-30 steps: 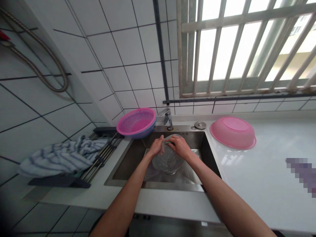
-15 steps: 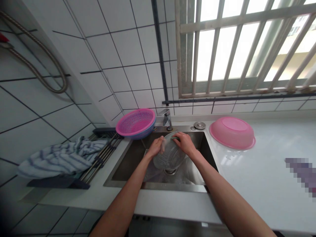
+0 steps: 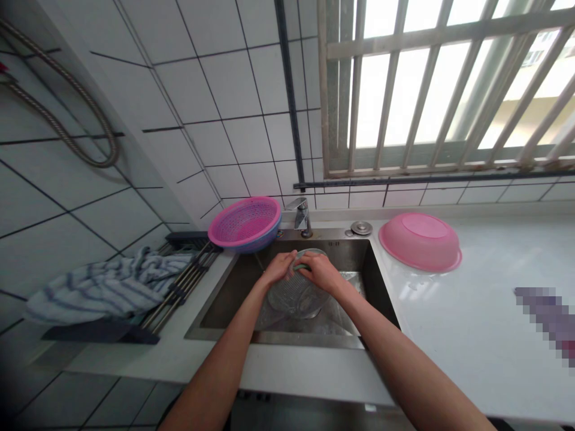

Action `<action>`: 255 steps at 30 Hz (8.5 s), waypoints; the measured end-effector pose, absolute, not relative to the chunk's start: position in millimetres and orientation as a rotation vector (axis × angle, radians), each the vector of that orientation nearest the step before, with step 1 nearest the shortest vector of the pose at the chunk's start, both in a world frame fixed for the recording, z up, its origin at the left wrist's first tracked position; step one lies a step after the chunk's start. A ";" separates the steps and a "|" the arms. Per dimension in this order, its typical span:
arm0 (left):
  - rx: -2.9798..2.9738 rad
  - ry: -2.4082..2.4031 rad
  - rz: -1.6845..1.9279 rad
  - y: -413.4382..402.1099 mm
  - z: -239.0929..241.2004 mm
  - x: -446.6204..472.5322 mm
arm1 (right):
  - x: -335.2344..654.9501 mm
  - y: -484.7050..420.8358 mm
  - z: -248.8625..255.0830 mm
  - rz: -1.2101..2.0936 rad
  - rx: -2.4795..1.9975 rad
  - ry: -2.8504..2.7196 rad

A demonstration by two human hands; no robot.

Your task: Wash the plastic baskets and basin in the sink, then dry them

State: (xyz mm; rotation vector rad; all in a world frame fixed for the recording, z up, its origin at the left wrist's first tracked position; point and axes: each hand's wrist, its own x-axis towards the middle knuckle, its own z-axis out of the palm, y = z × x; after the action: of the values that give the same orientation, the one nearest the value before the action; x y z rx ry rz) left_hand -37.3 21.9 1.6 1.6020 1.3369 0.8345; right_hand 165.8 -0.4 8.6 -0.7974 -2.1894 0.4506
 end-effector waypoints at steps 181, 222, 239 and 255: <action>1.468 1.146 0.776 21.5 -5.0 -28.7 | 180.7 1.5 17.4 0.311 -1.138 -2.037; 1.344 1.060 0.926 16.2 1.1 -26.2 | 197.8 8.1 21.2 0.219 -1.233 -1.942; 1.577 1.152 0.882 21.1 2.4 -31.1 | 165.7 -11.2 22.3 0.357 -0.924 -2.275; 1.459 1.152 0.898 21.0 0.3 -29.2 | 172.0 -6.8 23.0 0.303 -1.064 -2.139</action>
State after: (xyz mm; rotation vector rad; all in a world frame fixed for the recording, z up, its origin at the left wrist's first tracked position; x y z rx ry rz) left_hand -29.2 21.0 0.3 1.4594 1.1524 0.8979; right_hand 172.0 -6.8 23.0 -1.0636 -2.1386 0.3029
